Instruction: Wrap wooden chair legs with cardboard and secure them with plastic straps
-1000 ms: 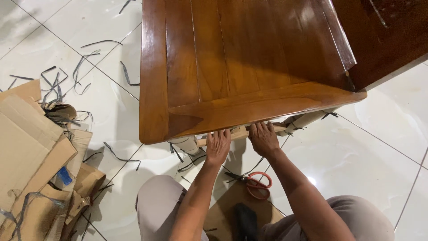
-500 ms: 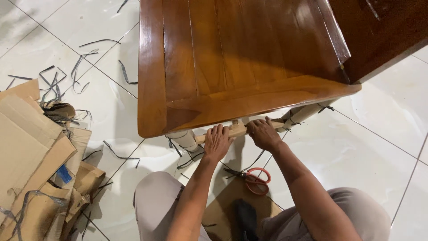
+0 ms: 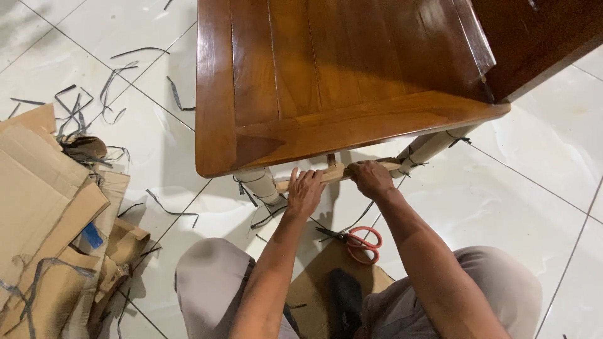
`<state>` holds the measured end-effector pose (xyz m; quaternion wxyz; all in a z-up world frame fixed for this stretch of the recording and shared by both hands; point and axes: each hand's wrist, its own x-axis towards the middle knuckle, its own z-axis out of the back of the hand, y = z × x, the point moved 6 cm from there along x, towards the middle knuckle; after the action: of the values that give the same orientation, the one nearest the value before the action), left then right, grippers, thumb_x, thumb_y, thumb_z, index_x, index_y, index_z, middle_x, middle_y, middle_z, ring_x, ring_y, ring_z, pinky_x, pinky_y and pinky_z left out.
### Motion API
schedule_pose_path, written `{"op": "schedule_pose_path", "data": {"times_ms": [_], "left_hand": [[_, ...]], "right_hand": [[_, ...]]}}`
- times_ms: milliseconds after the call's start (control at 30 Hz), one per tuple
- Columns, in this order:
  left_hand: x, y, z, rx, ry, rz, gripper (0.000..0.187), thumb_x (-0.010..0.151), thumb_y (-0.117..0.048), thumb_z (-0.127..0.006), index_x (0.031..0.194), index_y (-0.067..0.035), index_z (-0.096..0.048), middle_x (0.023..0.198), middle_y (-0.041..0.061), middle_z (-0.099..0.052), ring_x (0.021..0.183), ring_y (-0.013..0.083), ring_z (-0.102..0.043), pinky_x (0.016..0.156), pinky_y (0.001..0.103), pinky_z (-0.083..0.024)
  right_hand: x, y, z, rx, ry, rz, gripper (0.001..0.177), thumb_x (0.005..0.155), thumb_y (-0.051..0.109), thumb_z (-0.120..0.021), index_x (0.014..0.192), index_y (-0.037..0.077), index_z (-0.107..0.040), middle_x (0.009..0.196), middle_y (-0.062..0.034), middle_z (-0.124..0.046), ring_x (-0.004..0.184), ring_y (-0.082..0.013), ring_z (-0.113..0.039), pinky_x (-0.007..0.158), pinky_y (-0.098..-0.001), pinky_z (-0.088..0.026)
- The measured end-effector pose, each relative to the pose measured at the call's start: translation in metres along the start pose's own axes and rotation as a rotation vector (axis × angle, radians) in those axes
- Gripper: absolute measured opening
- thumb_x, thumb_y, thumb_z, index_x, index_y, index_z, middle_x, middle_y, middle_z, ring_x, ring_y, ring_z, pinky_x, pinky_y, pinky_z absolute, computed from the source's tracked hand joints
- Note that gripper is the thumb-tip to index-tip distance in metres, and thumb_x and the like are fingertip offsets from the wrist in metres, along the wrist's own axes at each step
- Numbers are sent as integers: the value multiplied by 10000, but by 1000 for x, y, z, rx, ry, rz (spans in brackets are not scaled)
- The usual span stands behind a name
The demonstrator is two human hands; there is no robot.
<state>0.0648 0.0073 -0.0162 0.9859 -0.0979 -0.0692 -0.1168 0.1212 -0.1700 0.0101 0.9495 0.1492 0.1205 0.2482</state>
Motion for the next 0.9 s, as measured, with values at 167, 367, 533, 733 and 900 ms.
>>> {"op": "schedule_pose_path", "data": {"times_ms": [167,367,533,733,900], "left_hand": [[-6,15,-10,-46,48,15,247,955,-275,-700,1112,-113,-599,972,88,-689,978,273,-702,1163,533,-303],[-7,20,-13,-136,71,60,273,949,-322,-688,1143,-147,-611,989,90,-718,1003,287,-716,1197,530,-296],[-9,29,-27,-233,58,56,284,958,-326,-680,1181,-159,-627,1002,99,-714,1011,301,-708,1205,539,-279],[-17,34,-9,-288,67,61,269,957,-333,-676,1175,-178,-653,1026,84,-720,1030,293,-701,1211,530,-282],[-34,44,-7,-296,86,53,264,960,-330,-668,1170,-170,-661,1029,94,-727,1023,311,-710,1191,537,-331]], "right_hand": [[-3,11,-4,-3,16,-50,69,917,256,-681,925,200,-721,886,-60,-750,919,-316,-749,785,-449,-593],[-6,15,1,28,6,-50,100,942,264,-652,943,178,-704,923,-90,-748,945,-354,-740,785,-468,-600],[-7,17,-2,-13,13,-40,91,927,222,-672,987,183,-728,914,-91,-759,934,-350,-748,771,-470,-607],[-4,20,-19,-79,16,-66,145,936,299,-651,1022,225,-741,893,-54,-764,860,-323,-765,755,-445,-617],[-12,33,-33,-104,-15,-31,179,944,295,-630,1038,193,-743,832,-123,-759,808,-374,-759,735,-494,-617]]}}
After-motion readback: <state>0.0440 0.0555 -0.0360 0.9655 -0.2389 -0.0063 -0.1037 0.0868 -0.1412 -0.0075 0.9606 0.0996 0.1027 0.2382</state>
